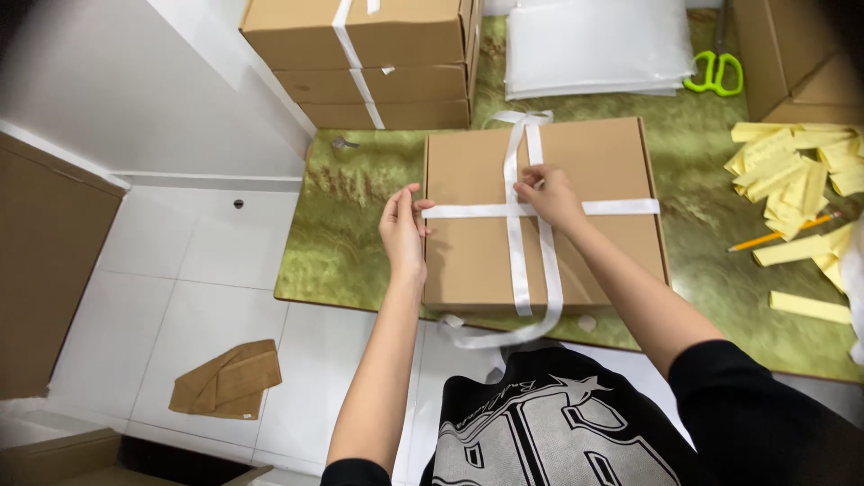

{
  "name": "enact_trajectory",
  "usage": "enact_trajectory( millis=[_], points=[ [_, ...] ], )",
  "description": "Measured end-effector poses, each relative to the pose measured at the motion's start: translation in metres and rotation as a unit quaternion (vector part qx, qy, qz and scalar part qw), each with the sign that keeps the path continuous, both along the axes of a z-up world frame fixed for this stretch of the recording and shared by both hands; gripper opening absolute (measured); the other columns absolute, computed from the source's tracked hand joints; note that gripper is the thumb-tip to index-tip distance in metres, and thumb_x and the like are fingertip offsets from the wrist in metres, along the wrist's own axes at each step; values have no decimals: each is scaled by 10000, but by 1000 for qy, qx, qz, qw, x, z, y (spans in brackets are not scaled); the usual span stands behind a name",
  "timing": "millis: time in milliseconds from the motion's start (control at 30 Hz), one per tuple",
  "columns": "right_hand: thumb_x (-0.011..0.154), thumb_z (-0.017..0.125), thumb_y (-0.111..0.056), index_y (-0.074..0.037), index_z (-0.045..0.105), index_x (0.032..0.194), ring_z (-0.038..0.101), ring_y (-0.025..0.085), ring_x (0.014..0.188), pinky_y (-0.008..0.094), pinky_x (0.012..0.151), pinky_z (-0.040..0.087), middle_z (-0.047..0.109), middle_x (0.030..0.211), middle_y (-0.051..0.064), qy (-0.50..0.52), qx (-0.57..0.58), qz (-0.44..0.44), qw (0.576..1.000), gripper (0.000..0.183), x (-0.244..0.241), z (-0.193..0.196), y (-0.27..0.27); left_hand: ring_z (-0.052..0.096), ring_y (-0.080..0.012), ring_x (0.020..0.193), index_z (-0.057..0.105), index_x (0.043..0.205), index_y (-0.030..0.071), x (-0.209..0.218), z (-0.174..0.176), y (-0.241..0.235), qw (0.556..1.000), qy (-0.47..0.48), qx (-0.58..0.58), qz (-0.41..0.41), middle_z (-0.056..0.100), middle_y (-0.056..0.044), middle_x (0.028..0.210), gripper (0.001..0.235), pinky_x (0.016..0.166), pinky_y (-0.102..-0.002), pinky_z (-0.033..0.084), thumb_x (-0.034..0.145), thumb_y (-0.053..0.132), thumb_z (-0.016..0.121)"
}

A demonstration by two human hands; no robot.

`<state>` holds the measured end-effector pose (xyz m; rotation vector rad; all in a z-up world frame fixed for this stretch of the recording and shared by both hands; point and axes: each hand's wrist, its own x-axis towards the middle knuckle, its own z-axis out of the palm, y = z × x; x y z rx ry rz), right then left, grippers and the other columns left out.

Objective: The person closes a cardboard box containing a wrapped item, then ties a white ribbon around it to form a bow. They then write on a yellow sticky note with a pencil and place the note on the box.

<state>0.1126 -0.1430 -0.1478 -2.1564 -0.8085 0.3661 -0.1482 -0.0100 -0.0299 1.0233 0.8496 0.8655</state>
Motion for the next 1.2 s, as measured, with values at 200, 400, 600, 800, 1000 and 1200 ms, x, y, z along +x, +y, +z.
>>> enact_trajectory(
  millis=[200,400,600,800,1000,1200],
  points=[
    [820,914,-354,-122,782,1089,672,318,1099,414,907,565,633,1108,71,-103,-71,-24,992,378,11,17,45,567,-87,558,780,1156,172,24,-31,-12,982,126,86,-109,784,-86,900,212,533,-233,497,1035,326,698],
    [872,849,-274,-94,812,1035,760,368,958,484,817,592,766,915,118,-15,-48,-4,999,245,27,24,39,690,-183,1020,782,1168,287,73,-90,-85,864,301,285,-286,711,68,1020,295,886,-334,577,901,405,826],
    [915,830,-256,-86,766,1100,764,348,1007,452,864,591,798,997,127,31,4,-28,999,258,31,7,16,659,-358,1073,582,1251,97,87,-70,-127,766,418,435,-224,502,-97,1240,609,866,-488,609,818,405,879],
    [958,821,-305,-137,730,1089,750,306,1005,446,873,575,791,1010,102,52,47,-34,997,232,24,13,12,663,-362,1067,638,936,104,82,-73,-132,790,374,454,-176,507,-61,1191,243,864,-455,586,908,273,810],
    [1013,778,-337,-176,680,1133,763,228,960,411,865,600,810,1027,52,116,90,-50,988,223,3,51,10,649,-312,1087,618,906,135,83,-79,-129,818,357,414,-178,496,-9,1146,203,871,-393,585,932,243,788],
    [1054,721,-261,-111,585,1225,763,191,849,321,710,668,788,1096,125,235,148,-44,960,265,-13,73,8,653,-321,1072,632,953,123,79,-86,-124,781,373,468,-182,493,-30,1135,342,872,-422,576,830,340,866]
  ],
)
